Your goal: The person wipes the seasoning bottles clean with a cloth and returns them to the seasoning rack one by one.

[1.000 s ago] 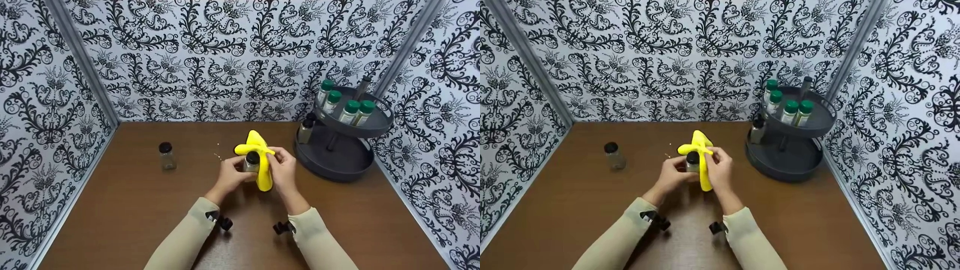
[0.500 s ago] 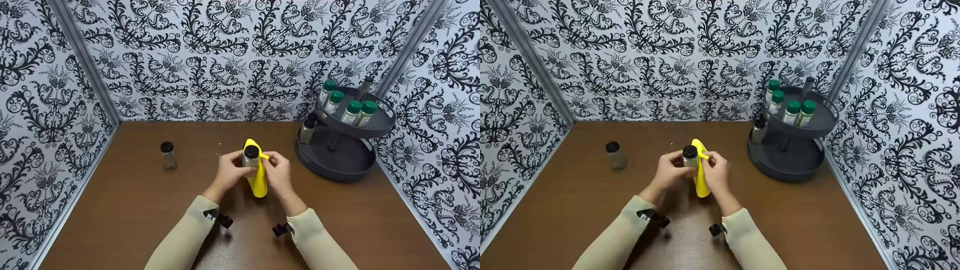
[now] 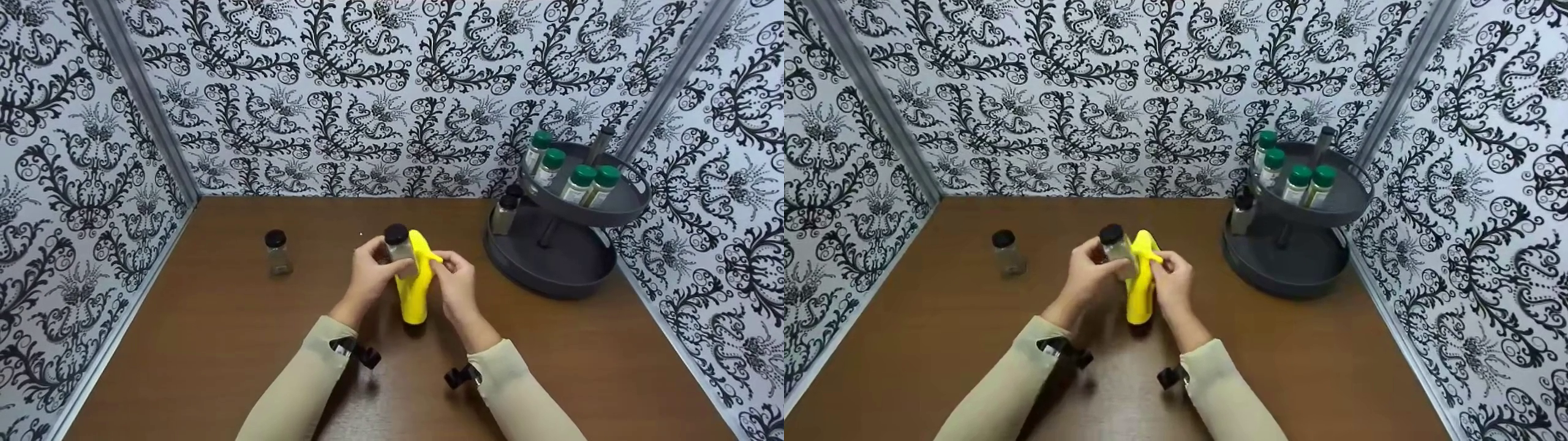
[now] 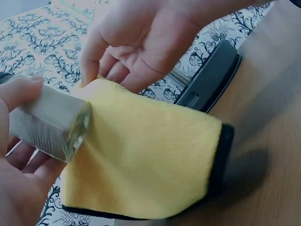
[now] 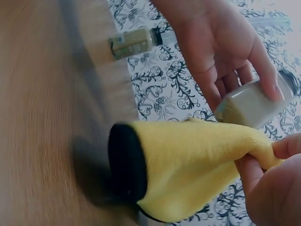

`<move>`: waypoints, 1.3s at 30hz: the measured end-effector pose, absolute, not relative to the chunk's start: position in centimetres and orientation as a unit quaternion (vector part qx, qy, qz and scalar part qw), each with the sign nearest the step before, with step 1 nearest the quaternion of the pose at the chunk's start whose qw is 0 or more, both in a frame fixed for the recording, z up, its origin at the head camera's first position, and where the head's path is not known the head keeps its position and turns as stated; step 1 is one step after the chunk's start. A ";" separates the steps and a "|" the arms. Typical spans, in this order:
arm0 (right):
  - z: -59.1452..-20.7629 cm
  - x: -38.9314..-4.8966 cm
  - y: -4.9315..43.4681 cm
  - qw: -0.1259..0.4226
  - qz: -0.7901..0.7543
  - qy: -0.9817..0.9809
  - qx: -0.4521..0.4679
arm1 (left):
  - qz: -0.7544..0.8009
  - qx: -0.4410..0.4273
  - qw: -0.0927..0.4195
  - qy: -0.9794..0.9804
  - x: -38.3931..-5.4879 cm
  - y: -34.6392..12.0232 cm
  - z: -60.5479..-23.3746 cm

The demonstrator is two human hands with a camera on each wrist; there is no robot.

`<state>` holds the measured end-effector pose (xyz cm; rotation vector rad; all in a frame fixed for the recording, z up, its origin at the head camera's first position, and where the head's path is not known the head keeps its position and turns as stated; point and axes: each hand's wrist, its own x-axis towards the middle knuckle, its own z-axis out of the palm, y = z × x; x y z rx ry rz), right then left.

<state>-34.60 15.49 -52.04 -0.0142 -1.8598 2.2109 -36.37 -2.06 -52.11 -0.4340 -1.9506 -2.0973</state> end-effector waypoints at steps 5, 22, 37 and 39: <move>-51.9 -34.5 15.4 0.094 0.814 -0.572 -0.030 | -0.749 -0.138 0.104 -0.640 -36.3 -1.9 -52.2; -51.7 -34.2 15.5 0.020 0.838 -0.545 -0.017 | -0.797 -0.164 0.151 -0.561 -36.3 -1.1 -52.6; -50.4 -34.4 16.4 0.101 0.867 -0.488 -0.026 | -0.801 -0.189 0.129 -0.554 -36.3 -1.3 -52.6; -50.6 -34.4 16.3 0.102 0.866 -0.488 -0.028 | -0.797 -0.199 0.120 -0.558 -36.2 -1.1 -52.6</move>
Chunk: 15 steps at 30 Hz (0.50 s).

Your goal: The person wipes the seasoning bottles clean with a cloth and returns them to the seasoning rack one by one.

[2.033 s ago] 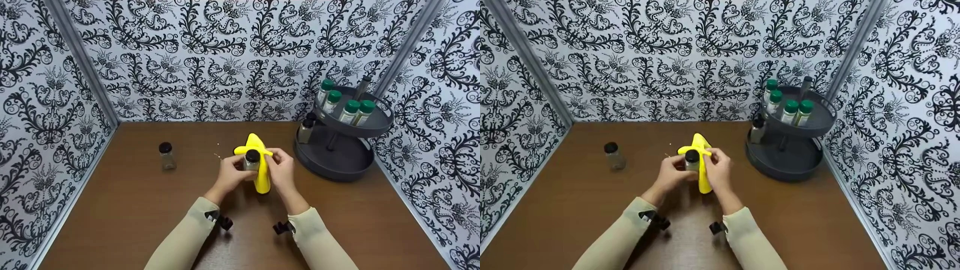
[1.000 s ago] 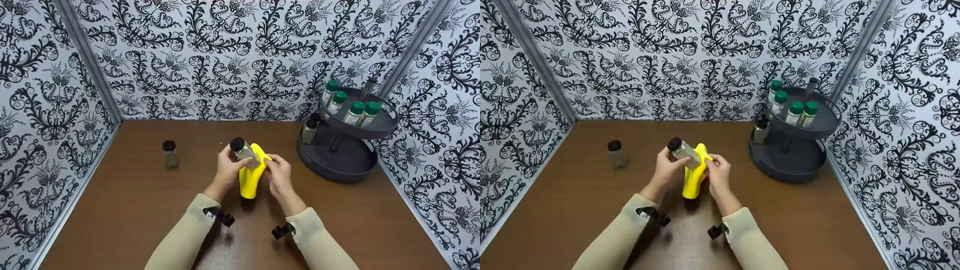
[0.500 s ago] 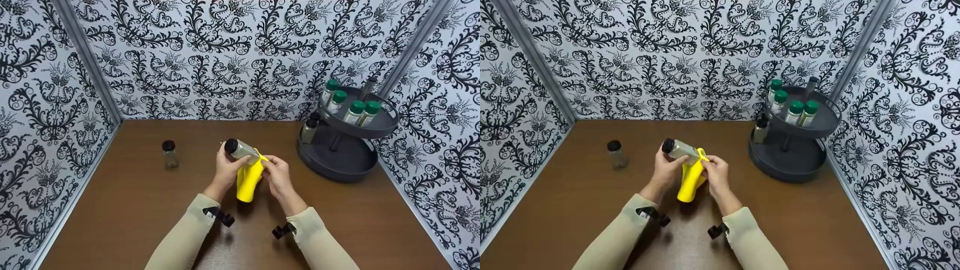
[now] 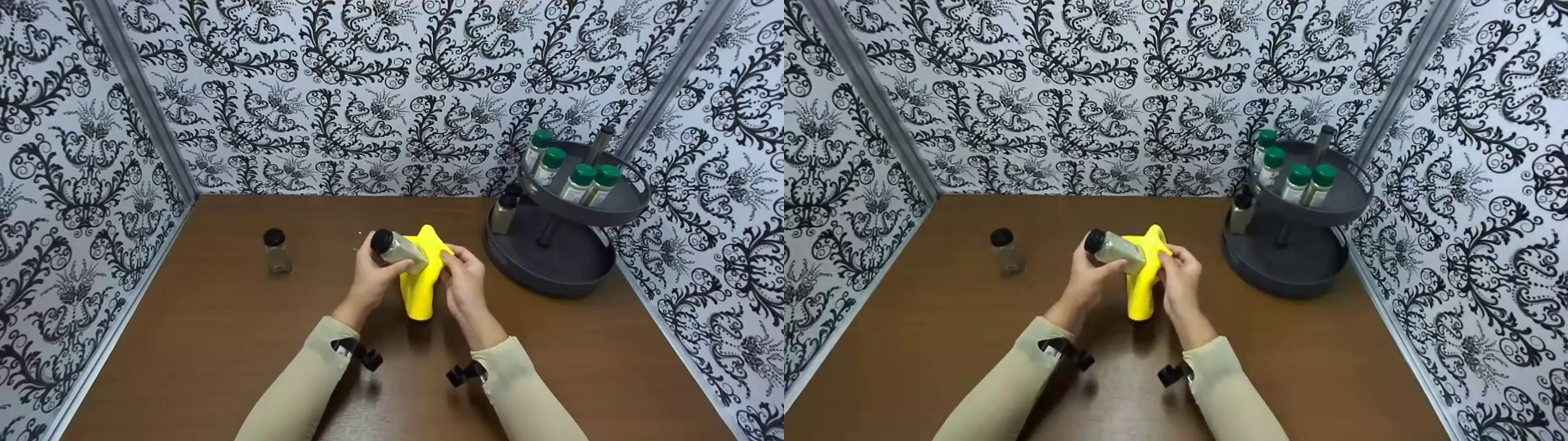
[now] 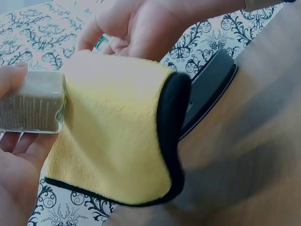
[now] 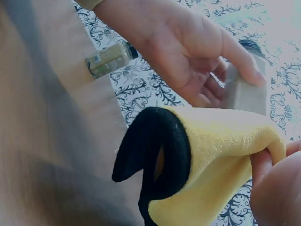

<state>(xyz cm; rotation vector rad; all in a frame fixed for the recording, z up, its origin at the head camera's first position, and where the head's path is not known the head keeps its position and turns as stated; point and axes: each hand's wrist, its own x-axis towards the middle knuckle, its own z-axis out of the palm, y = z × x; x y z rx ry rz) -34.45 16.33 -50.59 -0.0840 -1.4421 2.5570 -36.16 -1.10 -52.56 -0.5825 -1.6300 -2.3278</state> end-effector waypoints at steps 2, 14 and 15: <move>-50.8 -34.5 16.2 0.098 0.866 -0.489 -0.032 | -0.792 -0.209 0.113 -0.563 -36.0 -0.9 -52.5; -51.5 -33.8 14.8 0.032 0.847 -0.530 -0.017 | -0.798 -0.208 0.144 -0.547 -35.8 -0.9 -52.2; -51.5 -33.7 14.8 0.032 0.846 -0.532 -0.017 | -0.799 -0.212 0.146 -0.543 -35.8 -1.0 -52.2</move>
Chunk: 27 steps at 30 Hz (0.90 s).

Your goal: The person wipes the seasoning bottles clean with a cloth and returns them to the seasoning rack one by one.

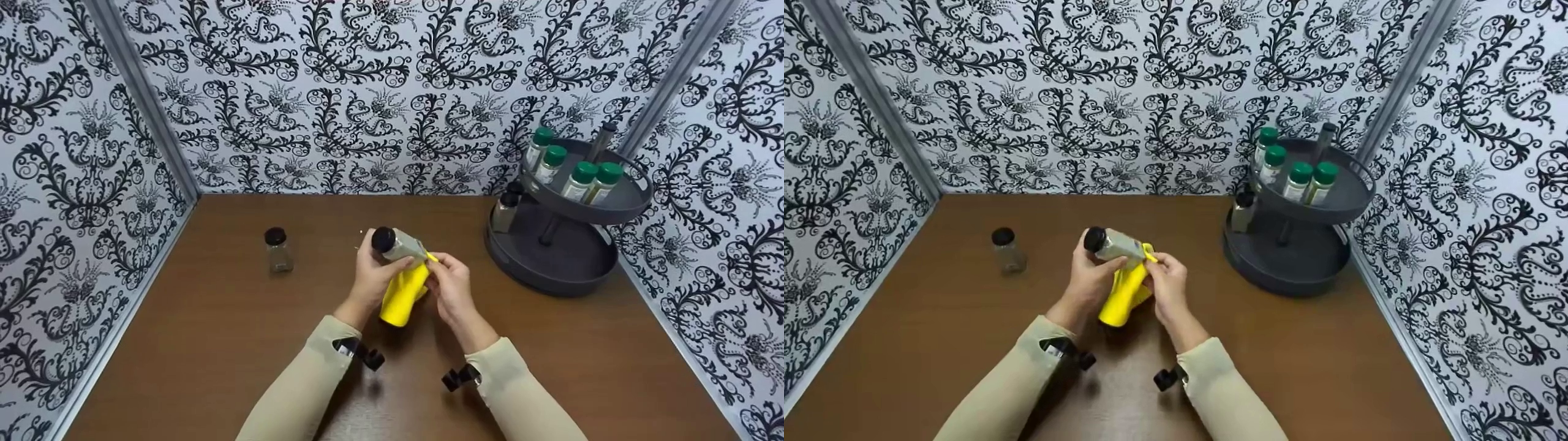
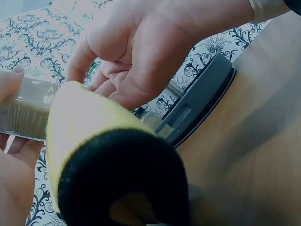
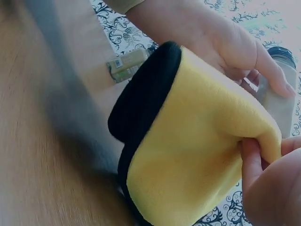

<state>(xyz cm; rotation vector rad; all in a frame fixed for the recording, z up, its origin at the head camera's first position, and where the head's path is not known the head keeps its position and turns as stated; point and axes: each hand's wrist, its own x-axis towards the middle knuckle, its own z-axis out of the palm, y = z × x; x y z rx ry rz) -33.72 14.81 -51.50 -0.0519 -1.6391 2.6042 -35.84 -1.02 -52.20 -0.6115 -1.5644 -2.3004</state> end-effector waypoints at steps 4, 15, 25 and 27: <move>-50.9 -33.5 15.0 0.039 0.848 -0.528 -0.013 | -0.806 -0.220 0.157 -0.527 -36.1 -1.4 -51.9; -50.1 -33.8 15.7 0.109 0.874 -0.473 -0.025 | -0.800 -0.232 0.123 -0.540 -36.1 -1.6 -51.7; -51.0 -33.7 15.1 0.078 0.859 -0.505 0.005 | -0.811 -0.219 0.116 -0.530 -35.7 -1.3 -51.7; -51.1 -33.6 15.0 0.069 0.851 -0.520 0.021 | -0.816 -0.221 0.121 -0.520 -35.8 -1.3 -51.6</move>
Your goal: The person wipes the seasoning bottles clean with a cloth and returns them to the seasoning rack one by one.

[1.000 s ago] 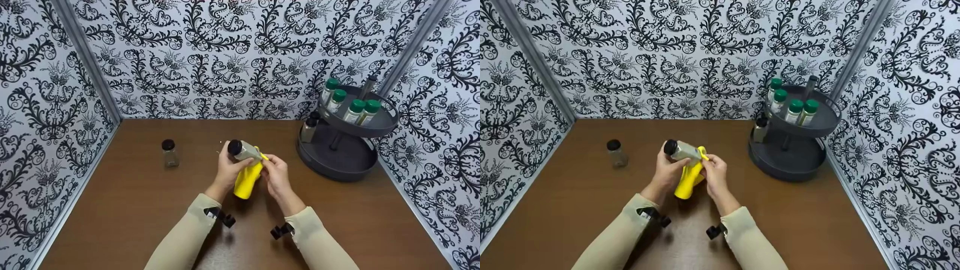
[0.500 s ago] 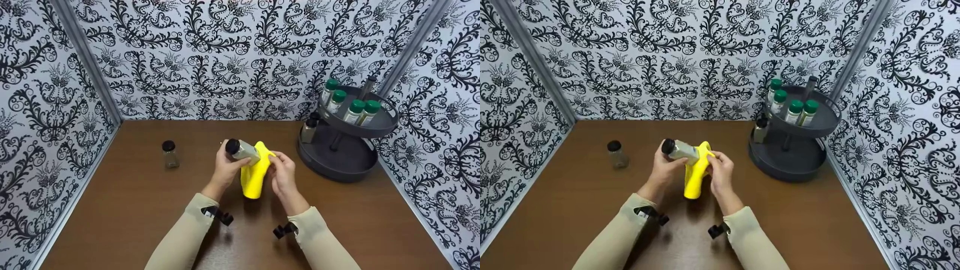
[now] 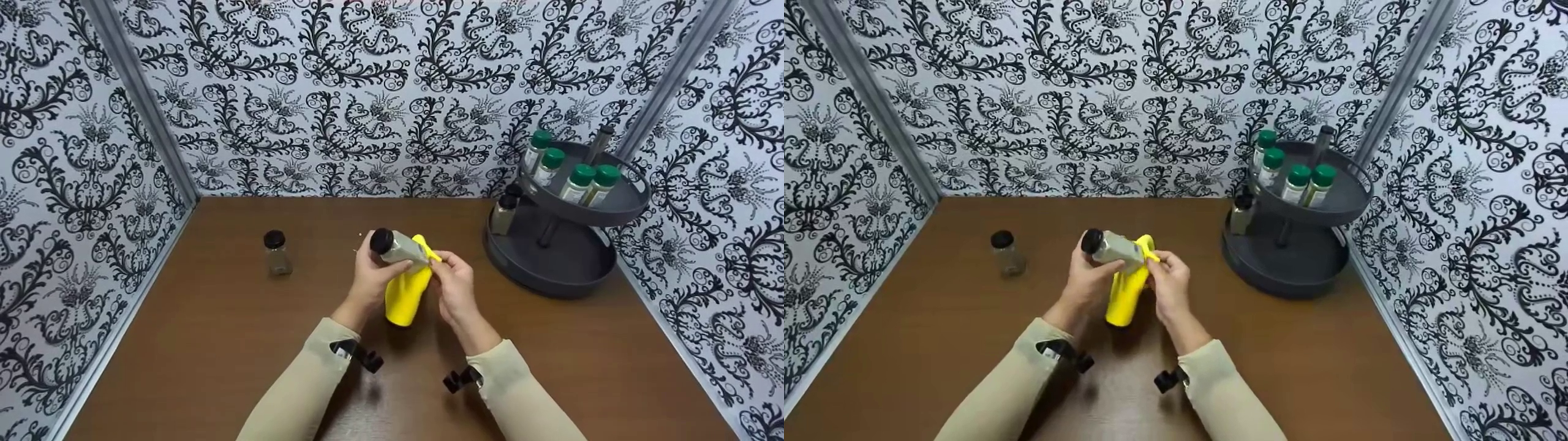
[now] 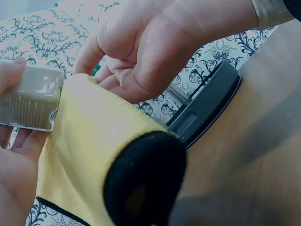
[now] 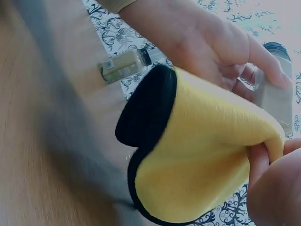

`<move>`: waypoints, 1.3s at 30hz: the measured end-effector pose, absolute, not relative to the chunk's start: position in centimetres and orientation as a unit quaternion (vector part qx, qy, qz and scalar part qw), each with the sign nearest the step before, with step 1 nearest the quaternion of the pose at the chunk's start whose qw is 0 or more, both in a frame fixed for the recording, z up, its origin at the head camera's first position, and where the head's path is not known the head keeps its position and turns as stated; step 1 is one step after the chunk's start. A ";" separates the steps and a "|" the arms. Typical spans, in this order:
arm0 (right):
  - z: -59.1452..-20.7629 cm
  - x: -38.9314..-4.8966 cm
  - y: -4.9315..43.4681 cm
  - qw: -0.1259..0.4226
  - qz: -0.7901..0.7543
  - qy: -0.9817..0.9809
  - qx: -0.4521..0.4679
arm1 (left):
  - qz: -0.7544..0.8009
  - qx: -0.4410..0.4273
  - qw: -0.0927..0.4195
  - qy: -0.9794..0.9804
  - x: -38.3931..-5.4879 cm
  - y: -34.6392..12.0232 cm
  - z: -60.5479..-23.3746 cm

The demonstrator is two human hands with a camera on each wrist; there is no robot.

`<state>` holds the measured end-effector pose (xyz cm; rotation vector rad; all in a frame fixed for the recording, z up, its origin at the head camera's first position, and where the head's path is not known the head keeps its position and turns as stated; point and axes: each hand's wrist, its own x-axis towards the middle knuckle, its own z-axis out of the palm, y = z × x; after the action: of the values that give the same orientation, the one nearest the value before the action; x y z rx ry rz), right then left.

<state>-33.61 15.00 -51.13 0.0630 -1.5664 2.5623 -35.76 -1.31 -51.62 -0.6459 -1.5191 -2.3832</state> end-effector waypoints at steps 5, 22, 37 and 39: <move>-51.0 -33.1 15.6 0.043 0.835 -0.544 0.066 | -0.820 -0.239 0.141 -0.500 -35.8 -1.3 -51.1; -50.4 -33.6 16.1 0.119 0.853 -0.508 0.026 | -0.809 -0.234 0.119 -0.526 -35.8 -1.3 -50.8; -51.8 -33.7 14.7 0.086 0.788 -0.607 0.059 | -0.817 -0.226 0.137 -0.512 -35.5 -1.7 -50.9; -51.5 -33.7 15.0 0.081 0.787 -0.608 0.067 | -0.814 -0.233 0.143 -0.512 -35.5 -1.8 -50.8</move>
<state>-33.73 14.99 -51.53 0.1998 -1.8188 2.3513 -35.49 -1.80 -50.77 -0.6708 -1.4778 -2.3482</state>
